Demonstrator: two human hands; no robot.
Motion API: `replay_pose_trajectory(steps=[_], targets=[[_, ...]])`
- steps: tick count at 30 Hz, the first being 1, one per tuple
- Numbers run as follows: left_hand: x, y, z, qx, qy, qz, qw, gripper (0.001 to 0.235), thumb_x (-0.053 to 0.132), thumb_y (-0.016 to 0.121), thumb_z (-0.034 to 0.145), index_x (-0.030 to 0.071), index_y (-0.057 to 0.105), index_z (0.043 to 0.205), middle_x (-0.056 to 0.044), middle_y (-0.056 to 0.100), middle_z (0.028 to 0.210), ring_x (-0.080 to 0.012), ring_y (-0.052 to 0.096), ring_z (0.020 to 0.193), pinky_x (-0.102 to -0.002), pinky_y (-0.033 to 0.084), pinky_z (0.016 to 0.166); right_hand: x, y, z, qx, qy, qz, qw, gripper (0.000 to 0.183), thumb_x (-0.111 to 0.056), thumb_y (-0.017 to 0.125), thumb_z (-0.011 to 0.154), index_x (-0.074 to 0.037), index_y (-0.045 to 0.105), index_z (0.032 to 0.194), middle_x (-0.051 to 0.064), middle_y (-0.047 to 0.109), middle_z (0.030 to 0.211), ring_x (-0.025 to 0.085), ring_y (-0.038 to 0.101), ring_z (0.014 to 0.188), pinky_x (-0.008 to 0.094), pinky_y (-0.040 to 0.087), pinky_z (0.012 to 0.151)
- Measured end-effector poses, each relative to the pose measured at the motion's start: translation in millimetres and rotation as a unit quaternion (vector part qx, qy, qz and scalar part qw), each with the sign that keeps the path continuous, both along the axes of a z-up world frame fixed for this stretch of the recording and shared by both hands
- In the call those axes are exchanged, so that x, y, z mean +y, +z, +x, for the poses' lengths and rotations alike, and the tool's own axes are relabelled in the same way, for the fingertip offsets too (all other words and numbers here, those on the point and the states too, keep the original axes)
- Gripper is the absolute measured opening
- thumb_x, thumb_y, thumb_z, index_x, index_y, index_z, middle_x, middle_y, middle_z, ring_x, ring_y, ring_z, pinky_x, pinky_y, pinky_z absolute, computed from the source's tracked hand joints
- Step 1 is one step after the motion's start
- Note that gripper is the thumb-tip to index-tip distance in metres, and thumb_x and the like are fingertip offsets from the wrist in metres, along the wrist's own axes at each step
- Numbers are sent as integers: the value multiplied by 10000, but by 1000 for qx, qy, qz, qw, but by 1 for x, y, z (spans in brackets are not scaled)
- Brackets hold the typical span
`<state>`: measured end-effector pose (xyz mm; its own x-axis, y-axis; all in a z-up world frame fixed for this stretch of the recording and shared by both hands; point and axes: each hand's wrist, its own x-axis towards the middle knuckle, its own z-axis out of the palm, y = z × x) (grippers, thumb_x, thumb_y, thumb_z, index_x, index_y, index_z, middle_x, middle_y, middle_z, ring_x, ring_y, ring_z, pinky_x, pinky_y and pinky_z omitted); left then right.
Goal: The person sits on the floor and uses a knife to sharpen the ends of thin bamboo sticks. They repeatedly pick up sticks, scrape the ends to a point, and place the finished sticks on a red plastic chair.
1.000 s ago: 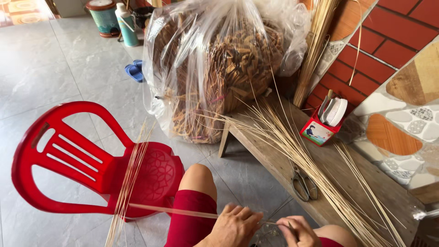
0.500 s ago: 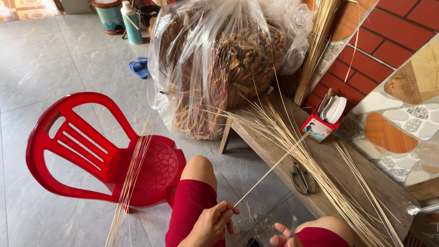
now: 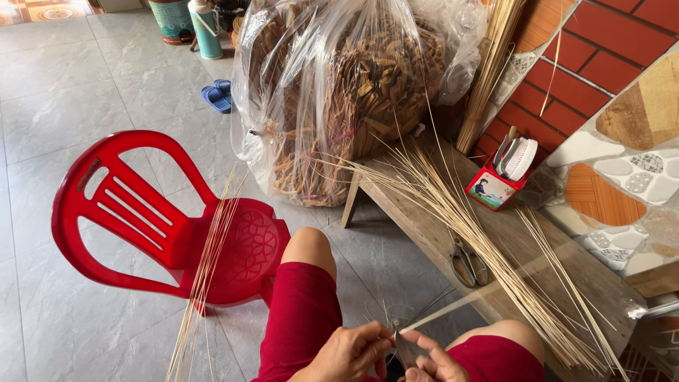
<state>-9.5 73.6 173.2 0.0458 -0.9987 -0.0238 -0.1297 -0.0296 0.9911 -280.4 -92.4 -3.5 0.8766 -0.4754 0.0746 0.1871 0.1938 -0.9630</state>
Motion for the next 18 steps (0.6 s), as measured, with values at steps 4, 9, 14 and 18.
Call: replay_pose_trajectory(steps=[4, 9, 14, 18], targets=[[1, -7, -7, -17, -11, -68, 997, 170, 126, 665, 1020, 20, 725, 1138, -96, 757, 834, -138, 722, 717, -276, 581, 626, 20, 22, 26, -75, -54, -67, 993, 460, 24, 660, 987, 45, 527, 1427, 130, 733, 939, 107, 685, 616, 241, 556, 554], [6, -6, -8, -14, 6, -18, 1000, 199, 157, 684, 990, 43, 729, 1148, -96, 773, 854, -123, 732, 730, -271, 574, 623, 41, 60, 44, -24, -144, -89, 985, 425, -14, 709, 902, 21, 583, 1306, 147, 771, 874, 112, 676, 567, 245, 542, 475], [13, 7, -16, -15, 45, -69, 996, 146, 134, 702, 990, 9, 735, 1059, -87, 758, 786, -102, 716, 687, -253, 568, 597, 64, 127, 50, 179, -148, -38, 972, 349, -83, 698, 920, -6, 638, 1255, 92, 711, 692, 115, 644, 499, 246, 530, 452], [17, 12, -14, 26, 50, -28, 998, 149, 100, 669, 975, 21, 730, 1085, -44, 725, 723, -80, 695, 656, -244, 563, 571, 79, 168, 59, 144, -187, -71, 969, 300, -85, 686, 939, 9, 644, 1220, 70, 724, 728, 96, 649, 532, 226, 535, 471]])
